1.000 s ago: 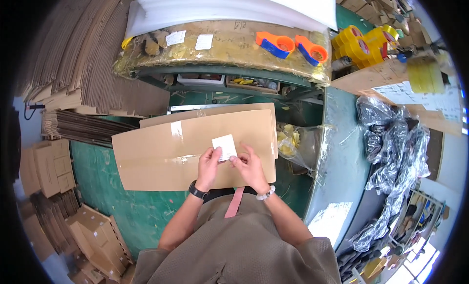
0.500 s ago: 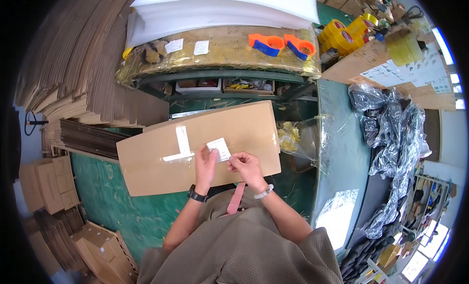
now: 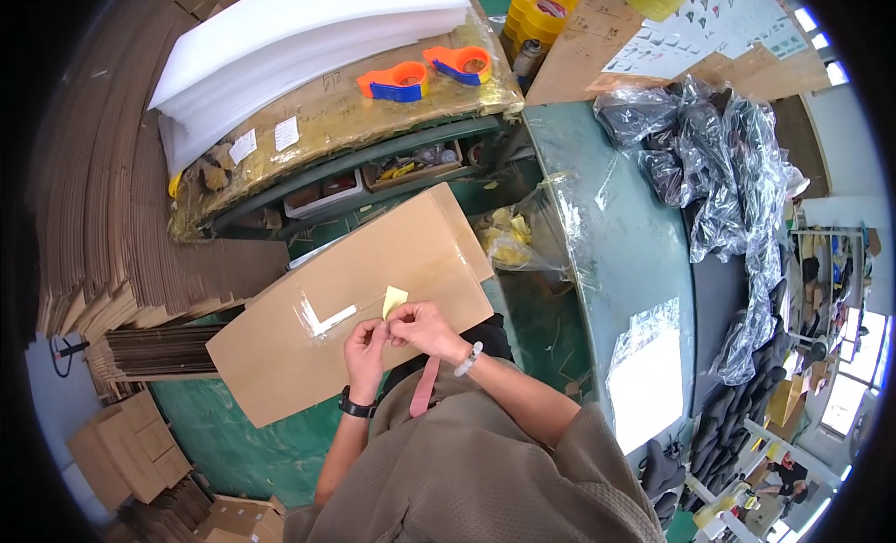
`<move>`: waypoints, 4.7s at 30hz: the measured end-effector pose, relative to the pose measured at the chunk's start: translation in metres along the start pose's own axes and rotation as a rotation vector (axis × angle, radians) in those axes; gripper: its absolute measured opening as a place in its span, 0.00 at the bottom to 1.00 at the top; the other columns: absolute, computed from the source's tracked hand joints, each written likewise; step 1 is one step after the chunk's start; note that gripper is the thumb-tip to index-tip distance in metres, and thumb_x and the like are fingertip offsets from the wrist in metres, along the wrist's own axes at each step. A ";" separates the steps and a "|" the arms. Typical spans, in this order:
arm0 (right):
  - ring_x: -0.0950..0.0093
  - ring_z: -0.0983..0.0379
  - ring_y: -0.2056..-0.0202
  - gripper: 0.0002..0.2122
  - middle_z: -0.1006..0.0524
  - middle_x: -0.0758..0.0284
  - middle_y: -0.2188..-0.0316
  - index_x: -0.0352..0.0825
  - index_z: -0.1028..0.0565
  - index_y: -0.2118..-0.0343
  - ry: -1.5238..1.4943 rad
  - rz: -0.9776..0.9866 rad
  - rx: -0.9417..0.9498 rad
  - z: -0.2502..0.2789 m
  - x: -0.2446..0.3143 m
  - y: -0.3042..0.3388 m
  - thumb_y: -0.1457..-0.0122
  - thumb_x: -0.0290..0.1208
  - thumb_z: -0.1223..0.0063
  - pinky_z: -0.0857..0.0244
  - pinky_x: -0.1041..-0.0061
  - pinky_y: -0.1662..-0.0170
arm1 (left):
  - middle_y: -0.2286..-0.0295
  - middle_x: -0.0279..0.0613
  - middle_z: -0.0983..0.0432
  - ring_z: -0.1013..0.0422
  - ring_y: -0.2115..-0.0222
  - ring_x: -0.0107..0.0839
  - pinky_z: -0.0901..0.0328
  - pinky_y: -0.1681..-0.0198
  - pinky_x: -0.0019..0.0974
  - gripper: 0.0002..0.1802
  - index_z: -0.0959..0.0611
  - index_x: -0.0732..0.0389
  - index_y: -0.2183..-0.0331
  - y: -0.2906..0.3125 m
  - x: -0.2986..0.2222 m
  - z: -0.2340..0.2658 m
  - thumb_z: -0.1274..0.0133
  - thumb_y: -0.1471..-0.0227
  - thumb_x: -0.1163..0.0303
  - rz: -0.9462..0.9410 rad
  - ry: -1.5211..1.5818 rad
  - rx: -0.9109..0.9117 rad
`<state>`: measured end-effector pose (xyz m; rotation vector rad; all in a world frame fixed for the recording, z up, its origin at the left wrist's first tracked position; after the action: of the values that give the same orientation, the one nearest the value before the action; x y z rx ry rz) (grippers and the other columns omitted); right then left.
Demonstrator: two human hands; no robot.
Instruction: The recorder is seen packing bicycle saddles into cardboard boxes, placing foam sheets, sealing the boxes with a tape dispenser, and applying labels.
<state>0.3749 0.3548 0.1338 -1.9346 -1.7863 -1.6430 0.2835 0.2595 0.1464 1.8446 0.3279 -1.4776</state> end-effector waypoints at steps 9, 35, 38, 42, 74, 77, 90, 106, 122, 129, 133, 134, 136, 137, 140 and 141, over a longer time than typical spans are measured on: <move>0.80 0.22 0.71 0.06 0.19 0.66 0.71 0.26 0.21 0.66 -0.113 0.012 -0.035 0.049 0.013 -0.004 0.42 0.23 0.45 0.25 0.80 0.65 | 0.68 0.39 0.21 0.27 0.66 0.23 0.32 0.62 0.28 0.09 0.18 0.69 0.64 -0.015 -0.016 -0.049 0.44 0.41 0.71 -0.069 -0.261 -0.114; 0.80 0.24 0.73 0.04 0.21 0.68 0.73 0.26 0.22 0.70 -0.221 0.060 -0.043 0.133 0.038 0.008 0.44 0.23 0.41 0.25 0.80 0.66 | 0.66 0.38 0.21 0.28 0.66 0.22 0.32 0.58 0.28 0.12 0.18 0.68 0.59 -0.045 0.005 -0.133 0.46 0.38 0.68 0.190 -0.156 0.089; 0.80 0.23 0.72 0.06 0.21 0.68 0.73 0.26 0.22 0.68 -0.236 0.052 0.016 0.139 0.037 0.012 0.42 0.25 0.42 0.26 0.80 0.65 | 0.67 0.37 0.21 0.27 0.66 0.22 0.32 0.58 0.28 0.11 0.18 0.67 0.61 -0.051 0.009 -0.139 0.46 0.39 0.67 0.275 -0.106 0.171; 0.80 0.23 0.71 0.06 0.21 0.68 0.74 0.27 0.21 0.67 -0.267 0.035 -0.007 0.159 0.021 0.012 0.41 0.26 0.45 0.27 0.80 0.64 | 0.66 0.37 0.21 0.26 0.65 0.24 0.31 0.57 0.30 0.11 0.19 0.65 0.61 -0.054 0.015 -0.149 0.48 0.37 0.67 0.298 -0.212 0.278; 0.51 0.41 0.41 0.21 0.34 0.55 0.45 0.38 0.23 0.56 0.960 0.929 -0.002 0.055 0.144 0.090 0.59 0.31 0.39 0.45 0.48 0.40 | 0.57 0.40 0.23 0.29 0.52 0.37 0.33 0.49 0.41 0.20 0.21 0.58 0.56 -0.068 -0.054 -0.246 0.46 0.54 0.67 -0.801 -1.421 0.697; 0.52 0.34 0.46 0.17 0.29 0.55 0.51 0.32 0.22 0.60 0.749 0.994 -0.289 0.097 0.157 0.096 0.56 0.27 0.41 0.41 0.55 0.42 | 0.58 0.40 0.23 0.29 0.52 0.37 0.33 0.49 0.40 0.19 0.21 0.60 0.57 -0.066 -0.069 -0.242 0.46 0.55 0.68 -0.704 -1.312 0.769; 0.79 0.27 0.54 0.26 0.23 0.68 0.55 0.30 0.34 0.41 -0.005 -0.038 0.322 0.210 0.041 0.009 0.45 0.19 0.44 0.34 0.79 0.49 | 0.58 0.40 0.24 0.29 0.52 0.38 0.34 0.49 0.39 0.21 0.22 0.59 0.55 -0.036 -0.066 -0.243 0.46 0.55 0.71 -0.833 -1.340 0.941; 0.78 0.27 0.59 0.10 0.20 0.75 0.62 0.42 0.24 0.58 -0.914 -0.121 -0.657 0.242 -0.190 -0.019 0.43 0.29 0.39 0.39 0.71 0.53 | 0.61 0.48 0.22 0.26 0.58 0.46 0.31 0.53 0.44 0.15 0.20 0.63 0.60 -0.039 0.014 -0.144 0.42 0.50 0.69 -0.439 -1.299 0.536; 0.79 0.27 0.60 0.09 0.24 0.69 0.62 0.37 0.29 0.59 -0.619 0.195 -0.646 0.240 -0.132 -0.009 0.39 0.30 0.41 0.29 0.77 0.58 | 0.62 0.37 0.26 0.30 0.55 0.33 0.34 0.52 0.35 0.13 0.20 0.61 0.65 -0.045 -0.067 -0.279 0.47 0.54 0.67 -0.989 -1.392 0.834; 0.69 0.29 0.52 0.22 0.30 0.61 0.50 0.30 0.31 0.49 0.712 -0.127 -0.444 0.268 -0.153 -0.068 0.32 0.48 0.58 0.33 0.74 0.48 | 0.61 0.39 0.25 0.30 0.53 0.36 0.34 0.49 0.37 0.14 0.19 0.61 0.65 -0.038 -0.066 -0.266 0.48 0.56 0.67 -0.981 -1.359 0.861; 0.57 0.36 0.41 0.33 0.33 0.48 0.42 0.28 0.36 0.40 0.260 -0.084 -0.419 0.258 -0.150 -0.115 0.32 0.57 0.69 0.47 0.67 0.36 | 0.59 0.42 0.24 0.28 0.54 0.42 0.33 0.49 0.42 0.14 0.19 0.60 0.61 -0.056 -0.061 -0.167 0.44 0.54 0.70 -0.662 -1.341 0.610; 0.55 0.38 0.39 0.35 0.34 0.45 0.41 0.28 0.36 0.39 0.323 -0.069 -0.442 0.272 -0.165 -0.117 0.32 0.58 0.71 0.52 0.66 0.33 | 0.59 0.43 0.23 0.27 0.56 0.43 0.32 0.51 0.43 0.12 0.19 0.60 0.62 -0.060 -0.052 -0.136 0.43 0.52 0.71 -0.536 -1.286 0.521; 0.53 0.38 0.39 0.35 0.32 0.45 0.43 0.28 0.33 0.41 0.378 -0.094 -0.494 0.306 -0.192 -0.121 0.33 0.59 0.71 0.50 0.66 0.34 | 0.61 0.46 0.21 0.26 0.60 0.46 0.30 0.54 0.42 0.10 0.18 0.61 0.62 -0.057 -0.035 -0.064 0.43 0.48 0.71 -0.446 -1.217 0.269; 0.52 0.38 0.40 0.35 0.30 0.44 0.44 0.27 0.31 0.43 0.424 -0.116 -0.523 0.324 -0.196 -0.122 0.33 0.59 0.71 0.48 0.65 0.35 | 0.62 0.47 0.21 0.25 0.60 0.47 0.30 0.55 0.42 0.10 0.18 0.62 0.61 -0.051 -0.019 -0.026 0.43 0.47 0.71 -0.338 -1.175 0.173; 0.57 0.33 0.42 0.33 0.27 0.51 0.45 0.27 0.29 0.44 0.707 -0.423 -0.502 0.356 -0.189 -0.107 0.34 0.57 0.65 0.44 0.66 0.37 | 0.62 0.51 0.21 0.25 0.60 0.49 0.30 0.55 0.44 0.11 0.17 0.63 0.63 -0.008 0.053 0.127 0.43 0.47 0.67 0.055 -1.037 -0.150; 0.63 0.33 0.42 0.28 0.28 0.56 0.43 0.28 0.29 0.43 0.389 -0.184 -0.415 0.318 -0.168 -0.124 0.33 0.50 0.61 0.44 0.68 0.38 | 0.62 0.51 0.21 0.25 0.60 0.49 0.30 0.55 0.44 0.11 0.17 0.63 0.63 0.043 0.021 0.185 0.43 0.47 0.67 0.005 -1.069 -0.311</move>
<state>0.5237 0.4805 -0.1923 -1.4441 -1.6016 -2.4125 0.1803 0.0989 0.1314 0.6419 0.0111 -2.0285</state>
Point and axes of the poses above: each hand's wrist, its own y-axis away from the middle knuckle, its own z-axis out of the back of the hand, x = y × z, the point moved 9 cm from there along -y, towards the middle knuckle
